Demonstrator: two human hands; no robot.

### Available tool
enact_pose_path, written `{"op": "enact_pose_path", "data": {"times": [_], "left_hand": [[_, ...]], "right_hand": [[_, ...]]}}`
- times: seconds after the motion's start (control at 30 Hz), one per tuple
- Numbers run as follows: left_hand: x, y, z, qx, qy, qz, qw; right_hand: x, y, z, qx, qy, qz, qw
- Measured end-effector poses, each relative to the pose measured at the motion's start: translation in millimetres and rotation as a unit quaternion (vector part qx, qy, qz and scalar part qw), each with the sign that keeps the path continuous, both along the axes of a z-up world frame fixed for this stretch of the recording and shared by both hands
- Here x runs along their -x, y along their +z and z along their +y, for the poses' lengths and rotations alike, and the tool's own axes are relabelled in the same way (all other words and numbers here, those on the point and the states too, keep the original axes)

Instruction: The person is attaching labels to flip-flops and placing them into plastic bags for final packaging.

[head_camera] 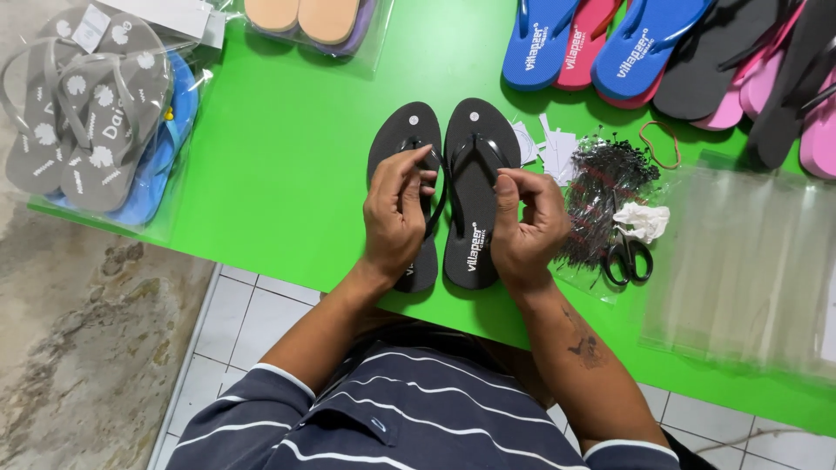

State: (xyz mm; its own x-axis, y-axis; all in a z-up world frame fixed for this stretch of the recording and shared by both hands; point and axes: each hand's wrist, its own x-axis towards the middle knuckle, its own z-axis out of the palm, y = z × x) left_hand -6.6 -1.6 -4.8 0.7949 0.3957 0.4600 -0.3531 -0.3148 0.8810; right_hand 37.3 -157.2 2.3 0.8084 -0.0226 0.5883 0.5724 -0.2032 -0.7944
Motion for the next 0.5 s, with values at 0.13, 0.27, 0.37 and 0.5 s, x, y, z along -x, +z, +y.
{"op": "enact_pose_path", "data": {"times": [0.13,0.27,0.37,0.5], "left_hand": [[6.8,6.1,-8.3,-0.158,0.064,0.000,0.985],[5.6,-6.2,-13.6,-0.324,0.098,0.096,0.936],[-1.2,-9.9,-14.0,-0.312,0.079,0.112,0.940],[-8.7,-7.4,-9.4,-0.270,0.068,0.111,0.954]], "right_hand": [[-4.2,9.3,-9.4,0.001,-0.036,-0.024,0.999],[-7.2,10.4,-10.7,-0.008,-0.043,-0.039,0.998],[-7.6,10.9,-11.3,0.006,-0.052,-0.041,0.998],[-6.3,14.4,-11.7,0.006,-0.055,-0.041,0.998]]}}
